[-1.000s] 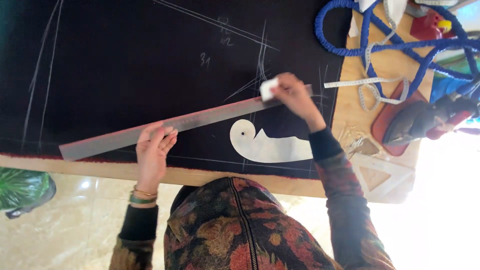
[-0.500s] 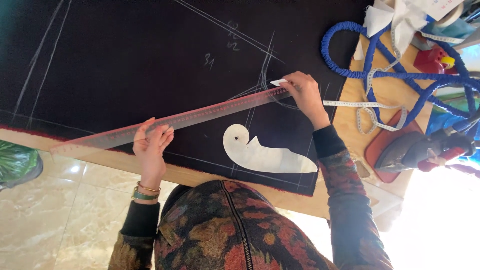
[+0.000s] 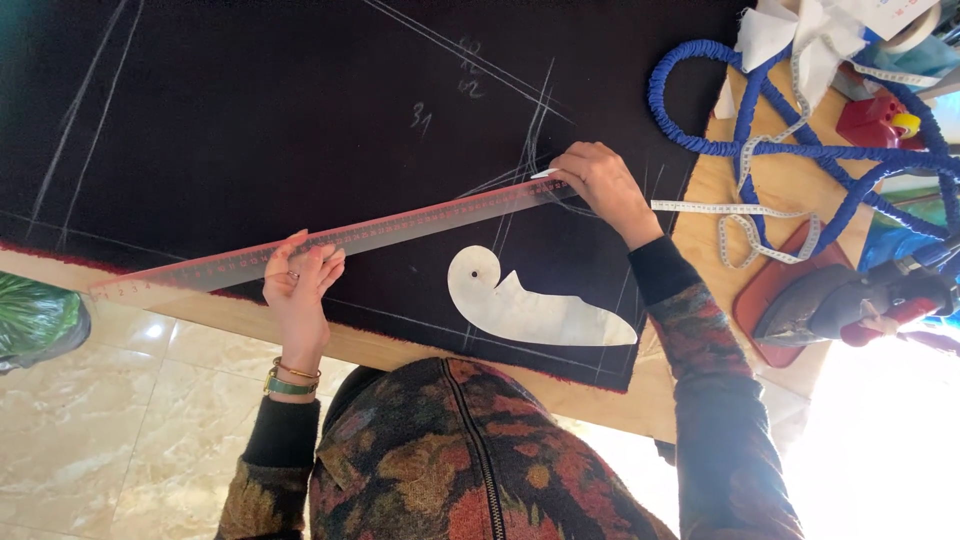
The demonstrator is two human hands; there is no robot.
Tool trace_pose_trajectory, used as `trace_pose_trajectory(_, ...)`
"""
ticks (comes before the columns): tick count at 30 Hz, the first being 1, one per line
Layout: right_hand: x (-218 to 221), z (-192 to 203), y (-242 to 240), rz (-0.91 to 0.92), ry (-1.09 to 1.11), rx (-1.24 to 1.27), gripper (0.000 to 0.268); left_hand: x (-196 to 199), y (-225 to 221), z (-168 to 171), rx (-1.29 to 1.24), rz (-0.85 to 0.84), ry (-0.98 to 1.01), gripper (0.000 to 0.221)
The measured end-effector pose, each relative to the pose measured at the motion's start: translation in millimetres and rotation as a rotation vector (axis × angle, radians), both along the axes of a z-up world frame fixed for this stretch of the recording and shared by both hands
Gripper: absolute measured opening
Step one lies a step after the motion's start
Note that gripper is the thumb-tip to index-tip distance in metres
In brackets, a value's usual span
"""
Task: Drafting a garment pattern on dark fabric using chalk, a ruler, a French curve, and a measuring tape.
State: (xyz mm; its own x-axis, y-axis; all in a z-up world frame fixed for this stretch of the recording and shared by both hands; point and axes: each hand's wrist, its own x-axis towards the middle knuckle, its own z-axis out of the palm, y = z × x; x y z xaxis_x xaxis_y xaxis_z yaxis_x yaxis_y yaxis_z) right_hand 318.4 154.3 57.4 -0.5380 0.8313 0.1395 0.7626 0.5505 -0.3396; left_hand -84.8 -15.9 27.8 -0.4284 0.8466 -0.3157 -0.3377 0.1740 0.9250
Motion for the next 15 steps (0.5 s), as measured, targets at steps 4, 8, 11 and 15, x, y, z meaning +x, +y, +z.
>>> trace_pose_trajectory(4, -2, 12, 1, 0.061, -0.081, 0.037, 0.008, -1, 0, -12, 0.0, 0.015, 0.015, 0.027)
trace_pose_trajectory(8, 3, 1, 5, 0.111, -0.116, 0.045, 0.014, 1, 1, -6, 0.014, 0.014, 0.048, 0.026)
trace_pose_trajectory(11, 1, -7, 8, 0.149, -0.105, 0.04, 0.02, 0, 1, -9, 0.02, 0.015, 0.053, 0.026)
trace_pose_trajectory(15, -23, 3, 5, 0.188, -0.021, -0.007, 0.021, 1, 1, -18, 0.037, 0.028, 0.058, 0.027)
